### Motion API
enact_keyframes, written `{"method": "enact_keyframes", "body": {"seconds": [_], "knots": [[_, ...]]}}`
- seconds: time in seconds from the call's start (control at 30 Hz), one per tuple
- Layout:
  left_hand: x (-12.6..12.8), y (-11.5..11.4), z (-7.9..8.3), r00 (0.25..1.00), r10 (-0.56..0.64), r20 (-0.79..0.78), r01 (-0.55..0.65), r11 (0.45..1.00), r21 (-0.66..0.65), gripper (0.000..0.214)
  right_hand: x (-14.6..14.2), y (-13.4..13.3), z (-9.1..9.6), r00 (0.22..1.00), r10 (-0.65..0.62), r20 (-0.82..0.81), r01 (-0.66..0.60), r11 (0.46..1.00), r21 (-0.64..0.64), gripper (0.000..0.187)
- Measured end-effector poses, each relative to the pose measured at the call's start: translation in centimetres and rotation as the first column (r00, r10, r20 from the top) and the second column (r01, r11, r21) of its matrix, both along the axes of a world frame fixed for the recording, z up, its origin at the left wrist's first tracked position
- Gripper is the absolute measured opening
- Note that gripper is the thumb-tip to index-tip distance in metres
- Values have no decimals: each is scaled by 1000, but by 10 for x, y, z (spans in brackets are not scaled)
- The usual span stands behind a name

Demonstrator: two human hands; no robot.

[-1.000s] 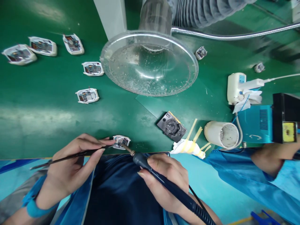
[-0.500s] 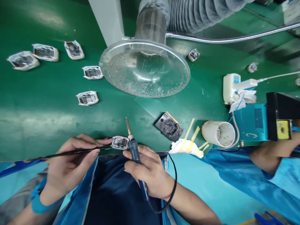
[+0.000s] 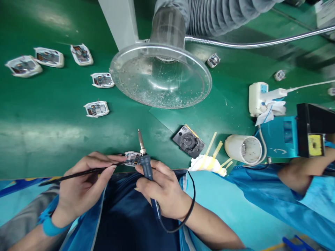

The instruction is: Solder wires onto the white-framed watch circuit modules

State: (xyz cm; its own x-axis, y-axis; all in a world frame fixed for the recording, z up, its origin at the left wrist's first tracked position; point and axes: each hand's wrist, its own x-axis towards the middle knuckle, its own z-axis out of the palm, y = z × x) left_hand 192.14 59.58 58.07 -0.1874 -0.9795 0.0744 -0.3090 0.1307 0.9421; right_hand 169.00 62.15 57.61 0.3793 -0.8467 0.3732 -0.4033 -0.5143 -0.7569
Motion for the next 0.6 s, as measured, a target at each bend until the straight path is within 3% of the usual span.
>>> {"method": "enact_keyframes", "body": {"seconds": [0.3,0.6], "knots": [[4,-3,0,999,-16,-50,16,1000,1,18,2,-1,1,1000,5,0,-5,1000,-13,9],[3,-1,1,1000,-15,10,15,1000,-6,15,3,-1,1,1000,11,-21,-11,1000,-28,8]]}}
